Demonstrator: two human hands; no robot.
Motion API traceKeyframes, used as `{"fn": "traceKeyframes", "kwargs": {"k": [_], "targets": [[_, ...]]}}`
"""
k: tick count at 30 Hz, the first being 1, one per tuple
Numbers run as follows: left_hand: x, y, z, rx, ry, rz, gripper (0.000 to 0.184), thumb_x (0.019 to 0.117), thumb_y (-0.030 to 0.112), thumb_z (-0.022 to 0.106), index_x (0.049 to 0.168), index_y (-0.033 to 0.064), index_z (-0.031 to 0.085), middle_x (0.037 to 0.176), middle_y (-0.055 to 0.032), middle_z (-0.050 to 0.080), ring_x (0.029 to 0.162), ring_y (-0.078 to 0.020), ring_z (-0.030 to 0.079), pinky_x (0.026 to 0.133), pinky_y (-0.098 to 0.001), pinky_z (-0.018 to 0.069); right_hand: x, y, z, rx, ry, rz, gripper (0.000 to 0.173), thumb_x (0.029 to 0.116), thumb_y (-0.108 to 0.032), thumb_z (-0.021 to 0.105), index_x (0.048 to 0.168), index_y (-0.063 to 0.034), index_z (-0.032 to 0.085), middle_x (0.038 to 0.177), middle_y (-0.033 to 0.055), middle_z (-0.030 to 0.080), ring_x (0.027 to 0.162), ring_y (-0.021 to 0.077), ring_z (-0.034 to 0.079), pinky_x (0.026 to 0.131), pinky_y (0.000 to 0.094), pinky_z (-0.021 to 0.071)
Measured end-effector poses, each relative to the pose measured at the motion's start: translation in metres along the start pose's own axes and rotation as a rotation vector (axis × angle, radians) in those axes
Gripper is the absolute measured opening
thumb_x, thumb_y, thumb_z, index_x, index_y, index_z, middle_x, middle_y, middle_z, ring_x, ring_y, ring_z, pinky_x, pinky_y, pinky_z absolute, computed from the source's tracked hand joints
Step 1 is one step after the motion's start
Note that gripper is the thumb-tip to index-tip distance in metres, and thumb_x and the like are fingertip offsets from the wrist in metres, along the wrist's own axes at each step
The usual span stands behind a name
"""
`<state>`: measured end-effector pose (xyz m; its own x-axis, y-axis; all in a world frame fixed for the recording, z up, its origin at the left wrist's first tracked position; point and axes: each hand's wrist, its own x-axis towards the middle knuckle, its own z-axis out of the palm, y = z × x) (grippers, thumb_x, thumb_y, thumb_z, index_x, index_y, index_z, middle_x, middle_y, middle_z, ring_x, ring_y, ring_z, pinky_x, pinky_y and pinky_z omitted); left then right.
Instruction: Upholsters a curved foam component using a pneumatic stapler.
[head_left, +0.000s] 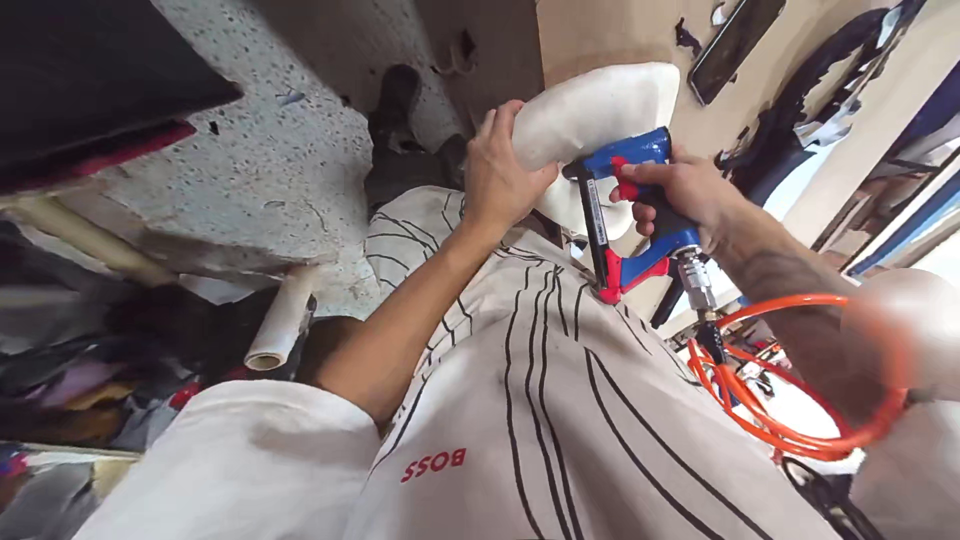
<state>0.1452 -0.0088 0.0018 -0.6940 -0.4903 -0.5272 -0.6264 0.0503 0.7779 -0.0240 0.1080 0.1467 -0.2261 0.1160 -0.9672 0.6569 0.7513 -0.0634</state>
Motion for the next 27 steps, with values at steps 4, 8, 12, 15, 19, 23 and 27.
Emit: {"fn": "traceKeyframes", "kwargs": {"k": [4, 8, 12, 15, 19, 23, 27], "targets": [[0.003, 0.011, -0.001, 0.005, -0.047, -0.081, 0.084, 0.0676, 0.039, 0.087, 0.139, 0.0106, 0.054, 0.13, -0.0112, 0.065, 0.115, -0.024, 0.067, 0.097, -0.0468, 0.0563, 0.003, 0.004, 0.003, 0.045, 0.026, 0.004, 0.056, 0.1054, -0.02, 0.057, 0.151, -0.0255, 0.025, 0.089, 0.0135, 0.069, 0.048, 0.0205, 0.061, 0.041, 0.0335, 0.0552], [0.002, 0.015, 0.002, 0.071, -0.017, -0.128, 0.082, 0.0679, 0.041, 0.087, 0.138, 0.0119, 0.055, 0.129, -0.0107, 0.066, 0.111, -0.0259, 0.068, 0.092, -0.0495, 0.0572, 0.005, -0.004, 0.011, -0.027, 0.043, -0.026, 0.07, 0.1032, -0.017, 0.061, 0.155, -0.0286, 0.015, 0.089, 0.0159, 0.067, 0.047, 0.0242, 0.062, 0.04, 0.0385, 0.0568], [0.0, 0.013, 0.003, 0.073, 0.018, -0.098, 0.079, 0.0695, 0.042, 0.085, 0.136, 0.0098, 0.058, 0.126, -0.0115, 0.069, 0.11, -0.0266, 0.069, 0.091, -0.0501, 0.0572, -0.024, -0.023, 0.029, -0.115, 0.078, 0.021, 0.059, 0.1054, -0.02, 0.056, 0.152, -0.0295, 0.02, 0.084, 0.0105, 0.066, 0.045, 0.0174, 0.057, 0.039, 0.0313, 0.0525], [0.001, 0.011, 0.004, 0.056, 0.032, -0.076, 0.076, 0.07, 0.042, 0.084, 0.135, 0.01, 0.06, 0.123, -0.0103, 0.07, 0.108, -0.0242, 0.07, 0.09, -0.0471, 0.0579, -0.037, -0.028, 0.032, -0.112, 0.077, 0.039, 0.051, 0.1069, -0.02, 0.053, 0.149, -0.0274, 0.025, 0.08, 0.0065, 0.061, 0.044, 0.0142, 0.054, 0.039, 0.0283, 0.0517], [0.003, 0.006, -0.002, 0.049, -0.017, -0.012, 0.076, 0.0745, 0.045, 0.083, 0.137, 0.008, 0.059, 0.124, -0.0111, 0.07, 0.113, -0.0239, 0.068, 0.097, -0.0454, 0.0562, -0.008, -0.004, 0.014, 0.052, 0.024, 0.023, 0.056, 0.1064, -0.023, 0.056, 0.151, -0.0264, 0.022, 0.086, 0.0113, 0.066, 0.046, 0.0188, 0.058, 0.041, 0.0335, 0.0545], [0.001, 0.007, -0.01, 0.044, -0.076, 0.012, 0.074, 0.0805, 0.044, 0.084, 0.139, 0.0072, 0.056, 0.125, -0.0147, 0.068, 0.114, -0.0286, 0.067, 0.097, -0.0507, 0.0555, -0.003, 0.016, 0.012, 0.221, 0.023, 0.017, 0.055, 0.1067, -0.027, 0.055, 0.152, -0.026, 0.023, 0.086, 0.0123, 0.069, 0.045, 0.0165, 0.057, 0.04, 0.0298, 0.0519], [0.006, 0.003, -0.009, 0.082, -0.08, 0.031, 0.073, 0.0793, 0.046, 0.081, 0.137, 0.0074, 0.059, 0.123, -0.012, 0.07, 0.111, -0.0232, 0.07, 0.097, -0.0451, 0.057, -0.007, 0.02, 0.015, 0.306, 0.044, 0.051, 0.054, 0.1052, -0.029, 0.057, 0.15, -0.0273, 0.027, 0.086, 0.0118, 0.069, 0.046, 0.016, 0.058, 0.04, 0.0295, 0.0515]]}}
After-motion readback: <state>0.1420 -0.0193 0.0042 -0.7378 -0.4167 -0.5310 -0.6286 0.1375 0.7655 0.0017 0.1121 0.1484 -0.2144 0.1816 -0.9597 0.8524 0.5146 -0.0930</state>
